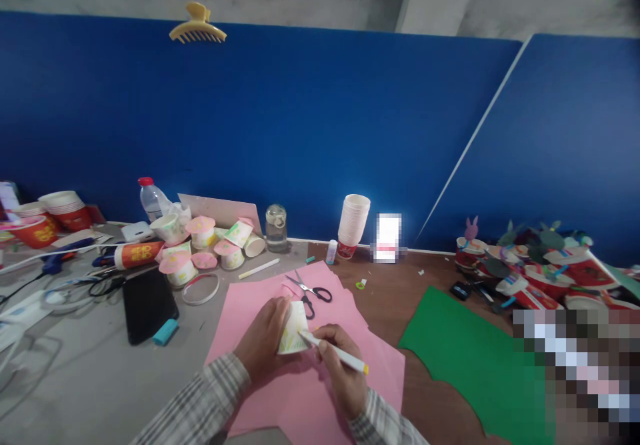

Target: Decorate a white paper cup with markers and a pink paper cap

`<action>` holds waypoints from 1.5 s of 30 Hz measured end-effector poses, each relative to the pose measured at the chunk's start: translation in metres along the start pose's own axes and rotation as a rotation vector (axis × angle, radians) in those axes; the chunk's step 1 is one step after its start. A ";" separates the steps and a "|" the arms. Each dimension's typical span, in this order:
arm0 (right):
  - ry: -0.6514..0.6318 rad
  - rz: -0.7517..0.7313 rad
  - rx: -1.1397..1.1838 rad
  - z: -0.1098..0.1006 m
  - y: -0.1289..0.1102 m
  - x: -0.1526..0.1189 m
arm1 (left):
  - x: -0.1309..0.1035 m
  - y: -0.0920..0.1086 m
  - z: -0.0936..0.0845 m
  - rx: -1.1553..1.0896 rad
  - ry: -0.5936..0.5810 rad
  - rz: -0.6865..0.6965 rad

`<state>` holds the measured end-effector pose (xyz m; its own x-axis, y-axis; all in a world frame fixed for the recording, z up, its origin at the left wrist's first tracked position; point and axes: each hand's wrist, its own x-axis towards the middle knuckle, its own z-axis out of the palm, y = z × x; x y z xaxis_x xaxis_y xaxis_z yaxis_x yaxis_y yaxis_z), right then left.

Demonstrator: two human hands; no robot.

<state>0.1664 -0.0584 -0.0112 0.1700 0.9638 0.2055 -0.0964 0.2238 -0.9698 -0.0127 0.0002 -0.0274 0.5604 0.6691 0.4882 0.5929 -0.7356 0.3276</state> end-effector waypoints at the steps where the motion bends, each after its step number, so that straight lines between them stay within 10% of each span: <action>1: -0.004 -0.020 -0.025 0.000 -0.001 0.000 | 0.000 0.000 0.000 0.002 -0.004 0.001; 45: -0.064 -0.209 -0.164 -0.003 0.001 0.000 | 0.001 -0.002 0.000 0.026 0.021 0.026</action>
<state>0.1688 -0.0589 -0.0128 0.1069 0.9075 0.4062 0.0956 0.3973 -0.9127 -0.0131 0.0023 -0.0270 0.5634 0.6471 0.5136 0.5933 -0.7496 0.2935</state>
